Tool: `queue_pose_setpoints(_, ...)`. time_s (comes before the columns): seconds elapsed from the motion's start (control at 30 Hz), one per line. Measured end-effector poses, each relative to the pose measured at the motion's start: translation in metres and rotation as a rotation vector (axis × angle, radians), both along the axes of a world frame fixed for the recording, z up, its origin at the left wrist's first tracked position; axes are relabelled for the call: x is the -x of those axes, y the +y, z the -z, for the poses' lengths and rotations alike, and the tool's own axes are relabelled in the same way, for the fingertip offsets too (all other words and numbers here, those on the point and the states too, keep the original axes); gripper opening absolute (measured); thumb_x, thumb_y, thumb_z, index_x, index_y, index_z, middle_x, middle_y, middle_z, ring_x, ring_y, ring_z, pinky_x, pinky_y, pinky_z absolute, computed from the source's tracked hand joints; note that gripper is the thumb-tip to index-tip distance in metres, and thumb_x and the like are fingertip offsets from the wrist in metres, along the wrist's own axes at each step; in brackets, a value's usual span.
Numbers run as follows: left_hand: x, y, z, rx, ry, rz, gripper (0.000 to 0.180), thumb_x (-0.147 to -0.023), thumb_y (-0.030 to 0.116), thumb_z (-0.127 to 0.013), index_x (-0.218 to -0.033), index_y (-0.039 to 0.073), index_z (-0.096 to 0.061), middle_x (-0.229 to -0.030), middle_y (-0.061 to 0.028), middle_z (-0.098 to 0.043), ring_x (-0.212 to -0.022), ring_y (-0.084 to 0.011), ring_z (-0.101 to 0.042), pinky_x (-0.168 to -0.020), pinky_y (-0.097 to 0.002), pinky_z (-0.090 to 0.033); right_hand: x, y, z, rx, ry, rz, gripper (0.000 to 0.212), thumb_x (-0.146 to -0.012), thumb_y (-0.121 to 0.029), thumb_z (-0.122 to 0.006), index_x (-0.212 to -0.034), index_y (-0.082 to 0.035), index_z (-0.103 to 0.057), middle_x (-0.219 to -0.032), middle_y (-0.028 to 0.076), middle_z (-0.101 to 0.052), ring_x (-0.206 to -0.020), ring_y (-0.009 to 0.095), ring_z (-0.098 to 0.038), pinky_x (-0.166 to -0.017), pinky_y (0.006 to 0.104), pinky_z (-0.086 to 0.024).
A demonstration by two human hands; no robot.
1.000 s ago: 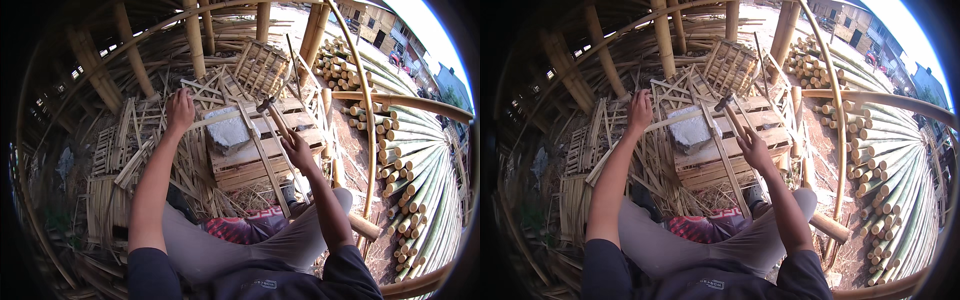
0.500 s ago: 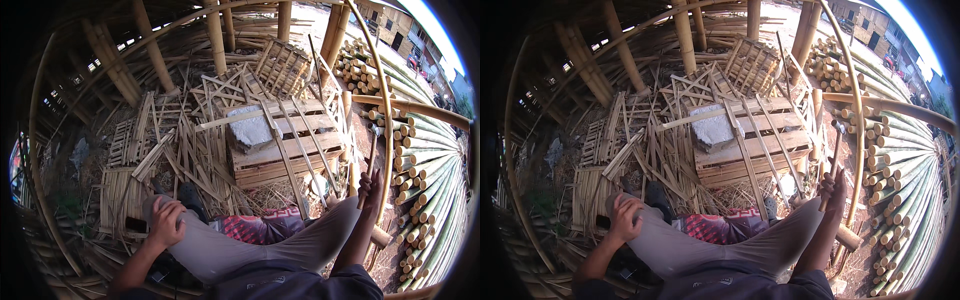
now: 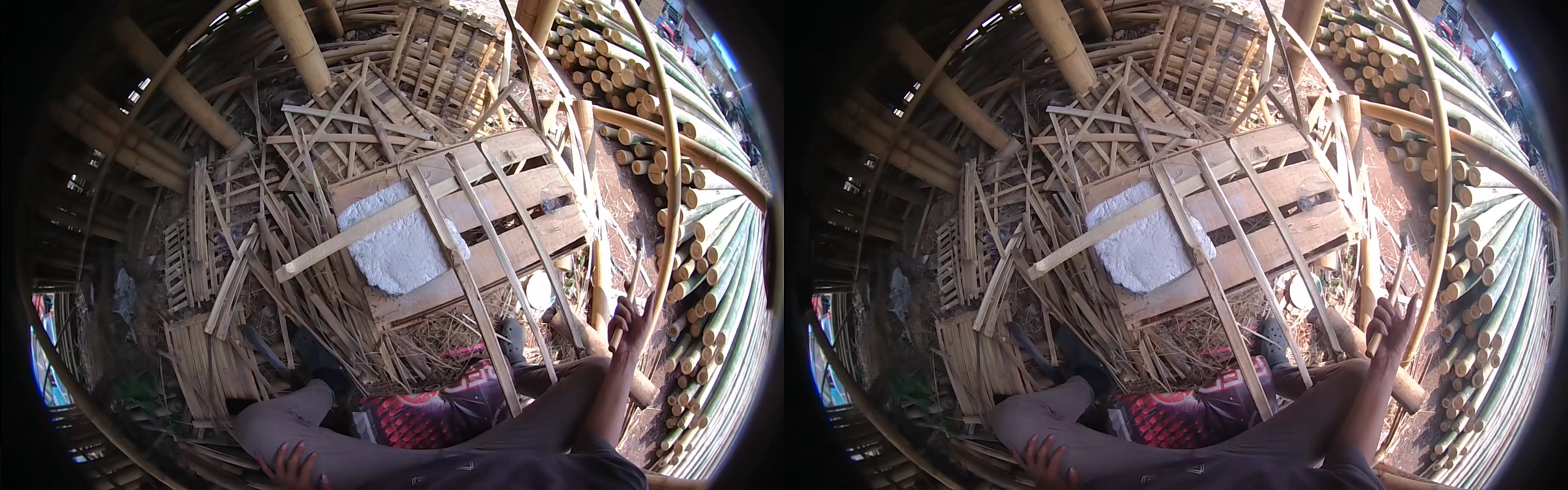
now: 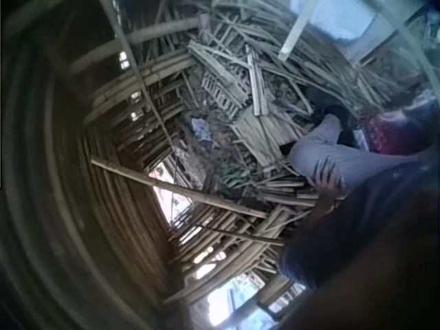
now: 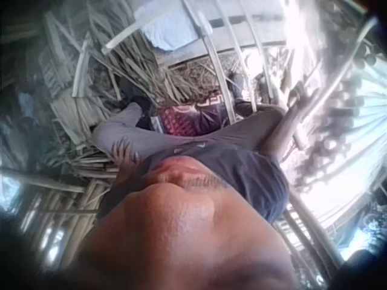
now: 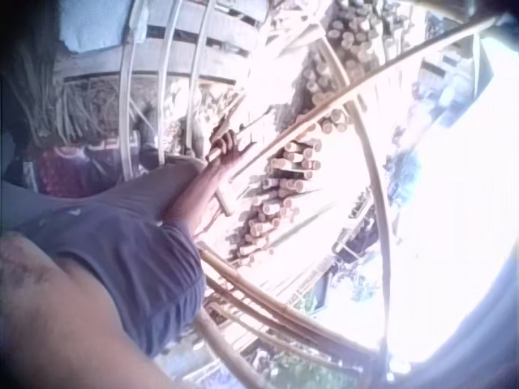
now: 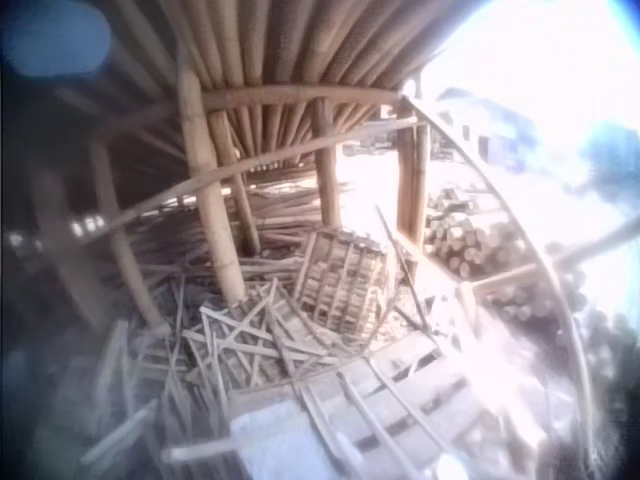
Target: The person is assembling a bamboo lattice by placing thin bamboo strips over a wooden frame and nailing them into place with a hammer.
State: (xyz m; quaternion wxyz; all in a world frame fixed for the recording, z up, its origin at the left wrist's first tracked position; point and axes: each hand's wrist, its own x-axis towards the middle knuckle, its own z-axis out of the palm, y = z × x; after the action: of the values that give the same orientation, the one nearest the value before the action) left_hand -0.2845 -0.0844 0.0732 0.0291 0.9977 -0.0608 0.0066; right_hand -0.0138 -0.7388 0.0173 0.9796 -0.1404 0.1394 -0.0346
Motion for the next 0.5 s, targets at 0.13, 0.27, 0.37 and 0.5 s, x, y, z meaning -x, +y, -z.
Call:
queue_pose_setpoints(0.13,-0.007,-0.002,-0.031,-0.056,0.178,0.01,0.049,-0.074,0.035,-0.068,-0.117,0.011,-0.064,-0.132,-0.014,-0.056,-0.125,-0.0421,-0.048,-0.105,-0.0705,-0.023,0.034,0.022,-0.009,0.015,-0.136,-0.007,0.077,-0.099,-0.054,-0.047,-0.148,0.003,-0.028,-0.078,0.001,-0.034,-0.057,0.009,-0.031,-0.045,0.0239,-0.029)
queue_pose_setpoints(0.27,0.006,-0.006,-0.002,-0.11,0.096,-0.018,0.039,-0.076,0.033,-0.064,-0.108,0.012,-0.068,-0.131,-0.0127,-0.058,-0.13,-0.041,-0.043,-0.108,-0.0691,-0.017,0.042,0.04,-0.025,-0.091,-0.126,0.011,0.066,-0.096,-0.049,-0.057,-0.126,0.009,-0.045,-0.073,0.0,-0.032,-0.054,0.008,-0.028,-0.043,0.0231,-0.026)
queue_pose_setpoints(0.37,0.001,-0.019,0.004,-0.11,-0.048,-0.002,0.033,-0.077,0.035,-0.064,-0.104,0.019,-0.071,-0.131,-0.0059,-0.06,-0.132,-0.0366,-0.043,-0.109,-0.074,-0.009,0.048,0.043,-0.044,-0.181,-0.285,-0.034,0.061,-0.095,-0.042,-0.061,-0.126,0.008,-0.044,-0.074,-0.001,-0.032,-0.054,0.008,-0.029,-0.044,0.0225,-0.026)
queue_pose_setpoints(0.5,-0.004,-0.033,0.0,0.04,-0.073,-0.124,0.036,-0.079,0.033,-0.066,-0.111,0.016,-0.07,-0.138,-0.0059,-0.055,-0.133,-0.0332,-0.043,-0.111,-0.0715,-0.011,0.034,0.031,-0.026,-0.224,-0.327,0.039,0.067,-0.094,-0.04,-0.063,-0.134,0.009,-0.041,-0.074,-0.002,-0.033,-0.054,0.007,-0.031,-0.046,0.0229,-0.028)
